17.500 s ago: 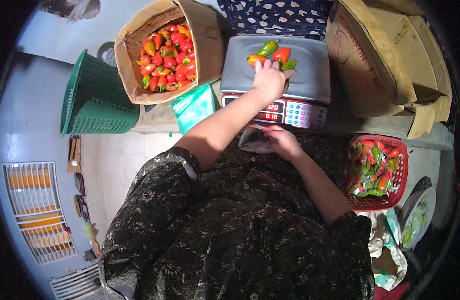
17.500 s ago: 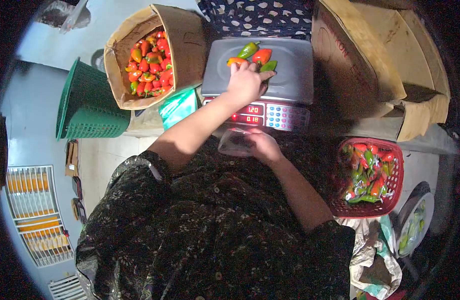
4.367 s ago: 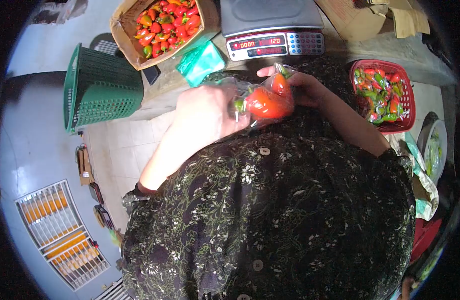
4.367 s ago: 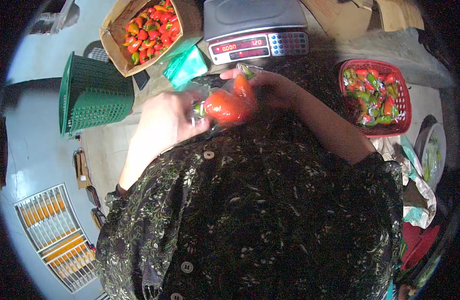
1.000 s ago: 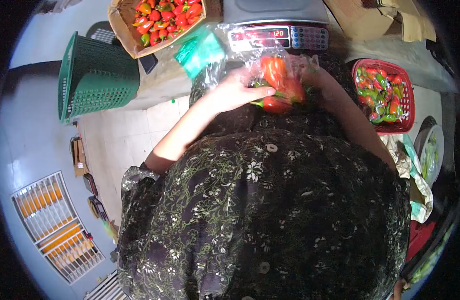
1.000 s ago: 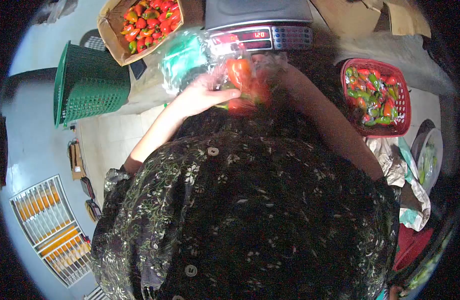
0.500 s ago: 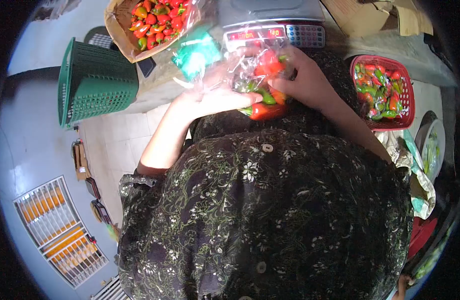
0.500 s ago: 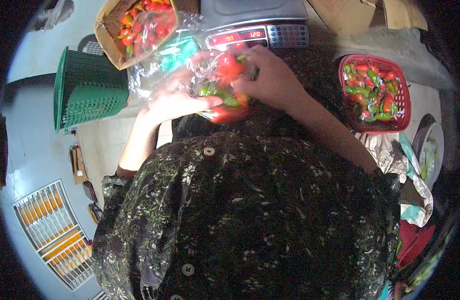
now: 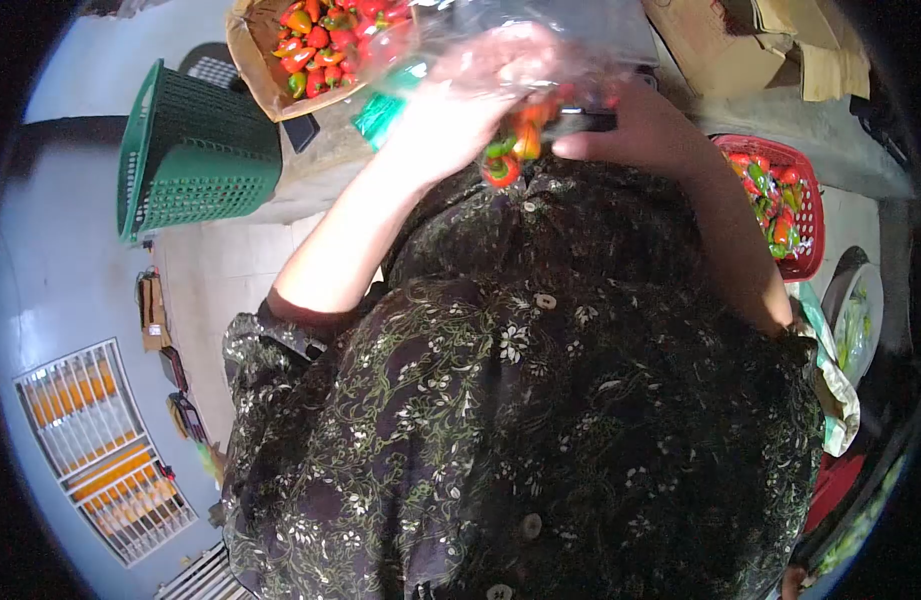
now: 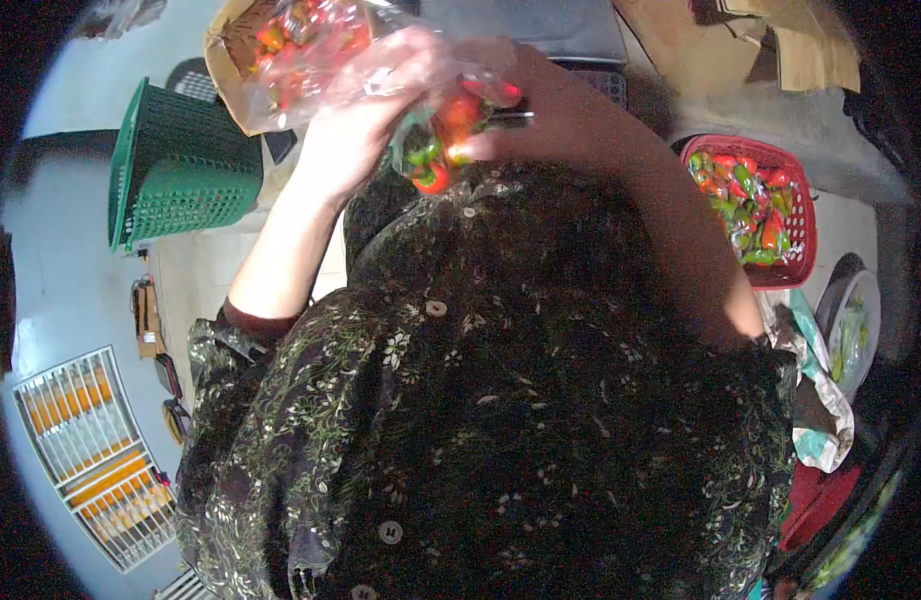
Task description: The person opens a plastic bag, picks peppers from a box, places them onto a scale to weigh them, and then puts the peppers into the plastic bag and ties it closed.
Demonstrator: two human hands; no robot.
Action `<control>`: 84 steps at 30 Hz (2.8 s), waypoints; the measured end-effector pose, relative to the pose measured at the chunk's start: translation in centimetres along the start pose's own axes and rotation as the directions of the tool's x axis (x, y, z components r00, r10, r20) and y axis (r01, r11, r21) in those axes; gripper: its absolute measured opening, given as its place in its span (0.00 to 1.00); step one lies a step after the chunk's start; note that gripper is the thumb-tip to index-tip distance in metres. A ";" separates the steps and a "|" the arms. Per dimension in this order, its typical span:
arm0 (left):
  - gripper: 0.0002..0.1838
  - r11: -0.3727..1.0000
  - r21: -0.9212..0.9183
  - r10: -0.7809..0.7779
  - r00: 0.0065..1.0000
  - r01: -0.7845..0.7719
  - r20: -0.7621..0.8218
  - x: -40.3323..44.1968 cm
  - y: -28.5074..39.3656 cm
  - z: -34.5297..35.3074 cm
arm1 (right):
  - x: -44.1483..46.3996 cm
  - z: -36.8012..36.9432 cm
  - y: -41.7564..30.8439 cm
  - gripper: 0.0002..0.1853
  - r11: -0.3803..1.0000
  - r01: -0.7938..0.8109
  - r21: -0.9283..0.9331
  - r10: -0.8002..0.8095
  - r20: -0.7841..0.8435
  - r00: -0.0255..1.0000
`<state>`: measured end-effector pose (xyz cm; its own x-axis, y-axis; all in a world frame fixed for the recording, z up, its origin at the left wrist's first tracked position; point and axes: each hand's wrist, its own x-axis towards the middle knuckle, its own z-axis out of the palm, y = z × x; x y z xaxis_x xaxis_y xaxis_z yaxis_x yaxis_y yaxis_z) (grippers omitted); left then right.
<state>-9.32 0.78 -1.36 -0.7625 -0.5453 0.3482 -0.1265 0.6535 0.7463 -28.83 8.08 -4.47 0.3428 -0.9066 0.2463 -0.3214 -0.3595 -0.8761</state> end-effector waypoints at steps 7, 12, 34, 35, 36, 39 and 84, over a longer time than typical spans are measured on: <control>0.18 0.962 -0.100 -0.255 0.967 0.253 -0.004 3.1 0.5 -1.0 | 3.2 2.5 2.5 0.17 0.966 -0.057 -0.252 0.016 -0.160 0.987; 0.32 0.918 -0.281 -0.230 0.953 0.279 0.195 1.3 -2.9 0.1 | 2.7 4.0 3.9 0.18 0.996 -0.085 -0.036 0.071 -0.300 0.951; 0.14 0.879 -0.256 -0.305 0.886 0.403 0.348 -2.8 -5.2 2.6 | -5.3 4.1 5.8 0.35 0.592 -0.369 0.716 0.314 0.217 0.924; 0.14 0.880 -0.226 -0.317 0.871 0.418 0.376 -2.9 -5.4 2.6 | -5.1 4.6 5.1 0.35 0.608 -0.386 0.694 0.372 0.180 0.911; 0.14 0.881 -0.196 -0.329 0.855 0.430 0.401 -2.6 -4.7 2.3 | -4.9 4.8 4.4 0.36 0.624 -0.403 0.670 0.427 0.139 0.893; 0.13 0.852 -0.098 -0.420 0.783 0.514 0.459 -1.8 -3.0 1.6 | -4.7 4.9 3.0 0.35 0.751 -0.325 0.575 0.420 -0.036 0.907; 0.25 0.483 -0.536 -0.579 0.712 0.692 0.398 -3.2 -4.5 3.4 | 0.0 0.4 5.0 0.22 0.639 -0.388 0.664 0.505 0.018 0.863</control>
<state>-8.47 1.37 -7.77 -0.7219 -0.5578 -0.4095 -0.2487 -0.3432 0.9058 -30.13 6.39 -9.05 0.1488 -0.9599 -0.2376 0.2479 0.2689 -0.9307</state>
